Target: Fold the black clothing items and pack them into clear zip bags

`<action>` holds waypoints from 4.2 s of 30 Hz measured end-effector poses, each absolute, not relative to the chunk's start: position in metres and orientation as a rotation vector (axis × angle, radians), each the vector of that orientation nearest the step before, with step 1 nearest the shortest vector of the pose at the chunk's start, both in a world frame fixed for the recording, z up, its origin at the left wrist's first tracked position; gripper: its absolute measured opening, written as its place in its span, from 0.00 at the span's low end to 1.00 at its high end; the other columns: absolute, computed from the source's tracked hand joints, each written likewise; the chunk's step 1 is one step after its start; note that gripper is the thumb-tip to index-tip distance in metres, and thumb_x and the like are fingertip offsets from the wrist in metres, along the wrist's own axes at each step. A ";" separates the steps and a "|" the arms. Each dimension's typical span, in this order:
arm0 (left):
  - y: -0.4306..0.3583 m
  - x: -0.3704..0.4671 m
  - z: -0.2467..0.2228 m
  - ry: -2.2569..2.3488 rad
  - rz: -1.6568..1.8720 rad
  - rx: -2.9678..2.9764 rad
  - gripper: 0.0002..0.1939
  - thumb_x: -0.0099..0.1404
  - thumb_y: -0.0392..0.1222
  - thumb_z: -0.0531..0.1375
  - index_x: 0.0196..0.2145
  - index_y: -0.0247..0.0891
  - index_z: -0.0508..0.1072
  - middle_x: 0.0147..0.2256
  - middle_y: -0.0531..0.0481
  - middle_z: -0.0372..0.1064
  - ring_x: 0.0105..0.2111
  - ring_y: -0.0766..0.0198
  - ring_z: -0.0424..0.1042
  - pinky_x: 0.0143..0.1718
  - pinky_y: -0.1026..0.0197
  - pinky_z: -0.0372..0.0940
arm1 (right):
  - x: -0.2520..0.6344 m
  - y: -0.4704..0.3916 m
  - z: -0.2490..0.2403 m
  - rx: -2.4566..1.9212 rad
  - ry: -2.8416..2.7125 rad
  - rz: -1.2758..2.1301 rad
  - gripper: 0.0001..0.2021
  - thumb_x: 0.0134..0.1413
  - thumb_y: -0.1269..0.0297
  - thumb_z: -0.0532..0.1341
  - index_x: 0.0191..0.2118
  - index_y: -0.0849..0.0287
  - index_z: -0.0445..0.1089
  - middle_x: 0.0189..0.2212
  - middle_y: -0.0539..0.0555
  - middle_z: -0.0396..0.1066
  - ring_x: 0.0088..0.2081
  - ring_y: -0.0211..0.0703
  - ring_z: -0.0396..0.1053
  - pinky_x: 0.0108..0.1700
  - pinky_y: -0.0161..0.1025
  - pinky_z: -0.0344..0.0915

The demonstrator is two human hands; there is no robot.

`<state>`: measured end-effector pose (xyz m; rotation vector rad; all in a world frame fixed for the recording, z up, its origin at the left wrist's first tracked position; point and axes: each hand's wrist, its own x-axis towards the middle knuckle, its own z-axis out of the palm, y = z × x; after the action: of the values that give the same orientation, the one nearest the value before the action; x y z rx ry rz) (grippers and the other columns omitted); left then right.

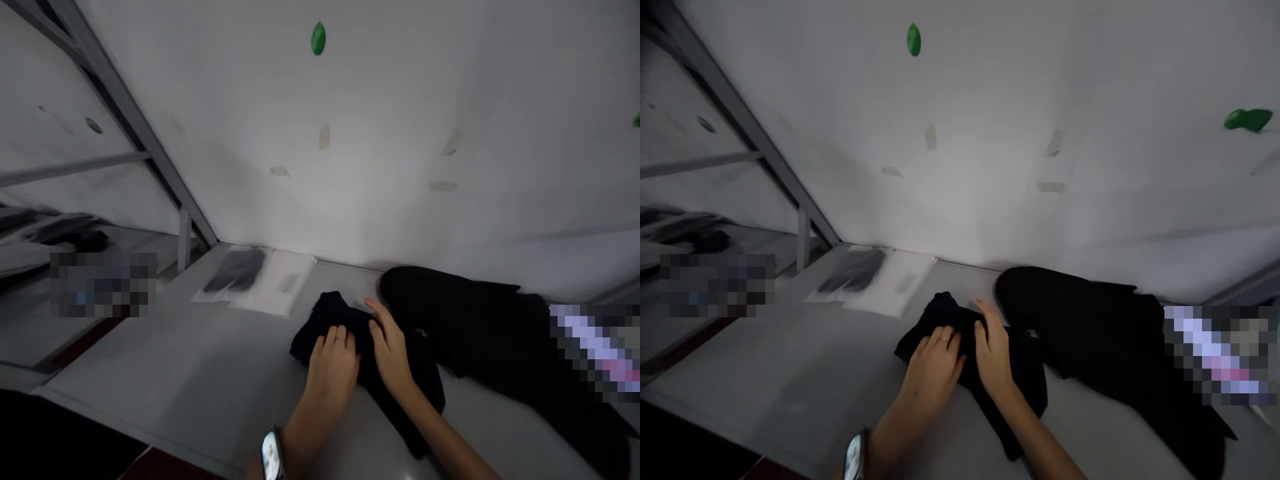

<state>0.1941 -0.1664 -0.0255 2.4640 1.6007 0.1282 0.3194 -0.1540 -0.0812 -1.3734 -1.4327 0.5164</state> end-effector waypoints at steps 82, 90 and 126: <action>-0.127 0.139 -0.043 1.480 0.646 1.653 0.24 0.61 0.50 0.55 0.52 0.35 0.68 0.44 0.40 0.74 0.39 0.54 0.76 0.39 0.54 0.69 | 0.326 -0.169 -0.086 -1.571 -2.288 0.102 0.35 0.62 0.44 0.49 0.68 0.56 0.44 0.68 0.62 0.43 0.68 0.58 0.39 0.64 0.59 0.51; -0.119 0.156 -0.054 1.417 0.607 1.667 0.20 0.56 0.47 0.60 0.45 0.35 0.71 0.40 0.43 0.76 0.40 0.54 0.74 0.41 0.57 0.67 | 0.330 -0.165 -0.090 -1.437 -2.188 0.104 0.30 0.66 0.54 0.47 0.69 0.56 0.41 0.68 0.57 0.44 0.68 0.50 0.40 0.66 0.56 0.48; -0.098 0.168 -0.062 1.353 0.424 2.454 0.21 0.70 0.39 0.44 0.56 0.37 0.66 0.59 0.44 0.61 0.61 0.57 0.56 0.59 0.51 0.55 | 0.328 -0.159 -0.084 -1.525 -2.128 0.163 0.27 0.66 0.59 0.47 0.68 0.59 0.46 0.65 0.59 0.53 0.67 0.50 0.46 0.65 0.57 0.50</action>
<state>0.1683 -0.0984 -0.0620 2.4543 1.3526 0.4242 0.3277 -0.1594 -0.0844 -1.5251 -2.1284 0.1633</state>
